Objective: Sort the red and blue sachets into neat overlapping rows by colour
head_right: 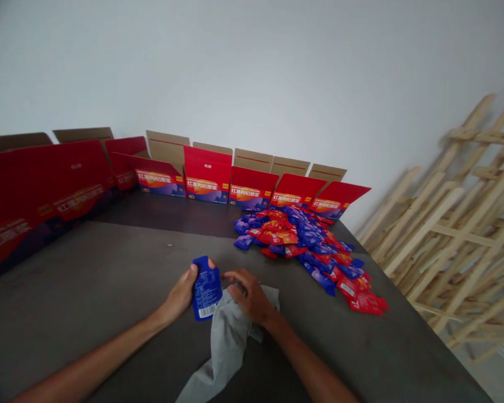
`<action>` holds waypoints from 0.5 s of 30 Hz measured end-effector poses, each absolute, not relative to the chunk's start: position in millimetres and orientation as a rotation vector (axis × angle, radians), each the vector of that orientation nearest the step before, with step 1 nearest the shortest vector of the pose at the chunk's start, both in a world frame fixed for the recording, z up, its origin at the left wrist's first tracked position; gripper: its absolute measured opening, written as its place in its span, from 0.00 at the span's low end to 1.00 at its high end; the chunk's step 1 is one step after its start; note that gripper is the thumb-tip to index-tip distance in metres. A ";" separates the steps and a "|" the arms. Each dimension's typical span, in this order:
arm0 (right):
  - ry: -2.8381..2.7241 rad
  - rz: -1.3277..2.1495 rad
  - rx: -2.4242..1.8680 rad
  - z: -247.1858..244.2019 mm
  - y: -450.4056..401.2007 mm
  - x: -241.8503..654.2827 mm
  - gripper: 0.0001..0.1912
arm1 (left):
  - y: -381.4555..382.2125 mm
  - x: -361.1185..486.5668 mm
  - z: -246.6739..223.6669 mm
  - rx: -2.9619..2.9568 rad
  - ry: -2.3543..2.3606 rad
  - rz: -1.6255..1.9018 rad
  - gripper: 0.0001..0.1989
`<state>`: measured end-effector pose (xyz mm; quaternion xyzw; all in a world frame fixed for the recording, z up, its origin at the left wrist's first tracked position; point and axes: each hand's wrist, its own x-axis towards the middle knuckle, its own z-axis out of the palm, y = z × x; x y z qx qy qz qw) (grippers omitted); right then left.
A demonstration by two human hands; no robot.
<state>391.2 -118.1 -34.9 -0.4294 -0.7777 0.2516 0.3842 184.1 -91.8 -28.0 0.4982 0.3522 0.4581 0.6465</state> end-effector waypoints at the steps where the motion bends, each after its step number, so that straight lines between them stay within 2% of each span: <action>1: -2.003 0.745 -1.074 -34.4 -118.2 390.9 0.23 | -92.7 184.6 -28.2 1.210 0.754 1.017 0.39; 4: -2.064 0.911 -1.055 -33.9 -123.2 387.3 0.18 | -95.5 186.2 -25.6 1.488 0.609 0.997 0.36; 8: -2.080 0.917 -1.172 -32.7 -130.3 380.3 0.15 | -97.0 189.9 -20.4 1.819 0.525 1.059 0.36; 12: -1.866 0.884 -1.163 -33.3 -124.9 382.2 0.25 | -97.5 190.8 -30.6 1.804 0.656 1.176 0.38; 15: -1.585 0.823 -1.128 -31.0 -114.2 397.6 0.27 | -105.5 189.9 -46.6 1.872 0.724 1.138 0.38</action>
